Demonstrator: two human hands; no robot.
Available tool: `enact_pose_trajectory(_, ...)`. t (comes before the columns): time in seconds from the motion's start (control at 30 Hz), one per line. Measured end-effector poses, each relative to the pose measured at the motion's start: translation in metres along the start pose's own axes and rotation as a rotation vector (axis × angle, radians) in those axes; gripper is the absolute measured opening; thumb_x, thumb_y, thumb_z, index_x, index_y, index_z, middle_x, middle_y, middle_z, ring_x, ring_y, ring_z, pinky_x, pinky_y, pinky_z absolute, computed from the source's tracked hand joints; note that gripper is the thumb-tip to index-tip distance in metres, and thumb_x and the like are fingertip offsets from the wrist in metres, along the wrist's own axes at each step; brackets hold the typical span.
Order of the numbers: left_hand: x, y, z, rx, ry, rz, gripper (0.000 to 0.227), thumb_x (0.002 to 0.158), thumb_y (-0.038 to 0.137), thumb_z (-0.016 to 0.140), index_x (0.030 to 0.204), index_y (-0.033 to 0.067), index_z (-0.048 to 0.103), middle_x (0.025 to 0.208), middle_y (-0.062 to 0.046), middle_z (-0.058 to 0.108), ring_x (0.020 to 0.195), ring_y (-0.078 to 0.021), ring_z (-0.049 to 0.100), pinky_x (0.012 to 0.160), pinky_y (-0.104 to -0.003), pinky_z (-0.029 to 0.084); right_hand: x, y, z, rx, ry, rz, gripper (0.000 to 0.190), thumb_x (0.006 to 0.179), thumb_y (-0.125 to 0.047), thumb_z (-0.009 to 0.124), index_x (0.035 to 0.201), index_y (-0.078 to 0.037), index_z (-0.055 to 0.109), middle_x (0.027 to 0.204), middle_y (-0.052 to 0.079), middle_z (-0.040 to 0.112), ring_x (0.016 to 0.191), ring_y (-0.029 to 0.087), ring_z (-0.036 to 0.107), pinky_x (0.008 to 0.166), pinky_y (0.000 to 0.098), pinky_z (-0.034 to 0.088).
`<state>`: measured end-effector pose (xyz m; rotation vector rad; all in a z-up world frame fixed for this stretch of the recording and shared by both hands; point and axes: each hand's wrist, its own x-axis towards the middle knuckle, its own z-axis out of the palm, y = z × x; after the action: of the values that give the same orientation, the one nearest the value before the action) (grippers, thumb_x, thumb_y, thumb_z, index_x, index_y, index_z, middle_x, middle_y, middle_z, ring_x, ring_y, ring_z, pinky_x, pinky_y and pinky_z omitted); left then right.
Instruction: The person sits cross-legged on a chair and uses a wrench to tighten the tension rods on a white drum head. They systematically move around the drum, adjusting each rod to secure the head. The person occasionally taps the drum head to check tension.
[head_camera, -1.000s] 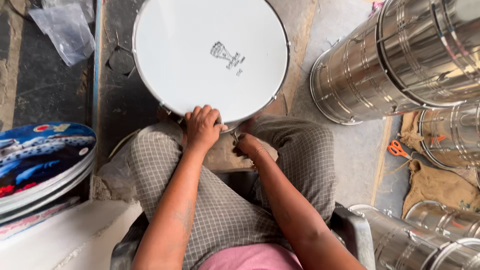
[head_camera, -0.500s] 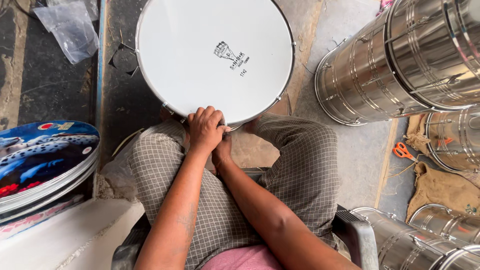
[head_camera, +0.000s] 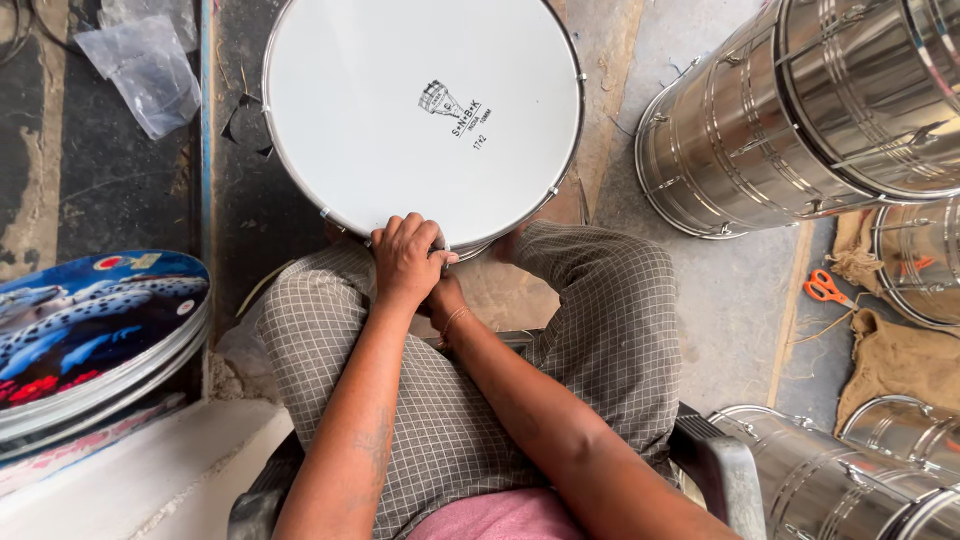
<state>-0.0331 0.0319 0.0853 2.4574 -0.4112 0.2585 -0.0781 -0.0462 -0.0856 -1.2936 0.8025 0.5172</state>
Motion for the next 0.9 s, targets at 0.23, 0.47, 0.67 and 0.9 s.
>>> enact_pose_trajectory(0.23, 0.003, 0.001, -0.001, -0.009, -0.012, -0.012, 0.038, 0.067, 0.035, 0.090, 0.079, 0.0119, 0.063, 0.086, 0.001, 0.060, 0.093, -0.0244, 0.056, 0.086, -0.044, 0.037, 0.018, 0.016, 0.002, 0.361, 0.016, -0.221, 0.022, 0.103, -0.020, 0.063, 0.114, -0.001, 0.058, 0.084, 0.005, 0.062, 0.060, 0.013, 0.054, 0.046, 0.0317, 0.040)
enact_pose_trajectory(0.47, 0.003, 0.002, -0.006, -0.012, -0.022, -0.014, 0.037, 0.067, 0.035, 0.089, 0.080, 0.0121, 0.063, 0.088, 0.000, 0.060, 0.093, -0.0244, 0.056, 0.086, -0.044, 0.037, 0.025, 0.006, -0.052, -0.145, 0.040, -0.074, 0.022, 0.095, -0.014, 0.054, 0.111, -0.003, 0.065, 0.074, 0.008, 0.064, 0.052, 0.017, 0.056, 0.045, 0.0354, 0.042)
enact_pose_trajectory(0.67, 0.005, 0.005, -0.006, -0.020, -0.040, -0.023, 0.036, 0.066, 0.033, 0.090, 0.078, 0.0118, 0.064, 0.088, -0.001, 0.060, 0.094, -0.0251, 0.056, 0.086, -0.043, 0.037, 0.062, -0.062, -0.111, -1.294, -0.071, -0.268, 0.017, 0.097, -0.011, 0.058, 0.108, -0.001, 0.064, 0.079, 0.013, 0.069, 0.058, 0.020, 0.064, 0.049, 0.0378, 0.049)
enact_pose_trajectory(0.9, 0.003, 0.003, -0.001, -0.032, -0.022, -0.036, 0.037, 0.066, 0.034, 0.090, 0.078, 0.0117, 0.064, 0.086, 0.000, 0.061, 0.092, -0.0246, 0.056, 0.086, -0.044, 0.037, -0.015, -0.052, -0.105, -0.442, -0.144, 0.162, 0.012, 0.098, -0.009, 0.063, 0.105, 0.001, 0.064, 0.086, 0.019, 0.075, 0.064, 0.025, 0.073, 0.053, 0.0406, 0.056)
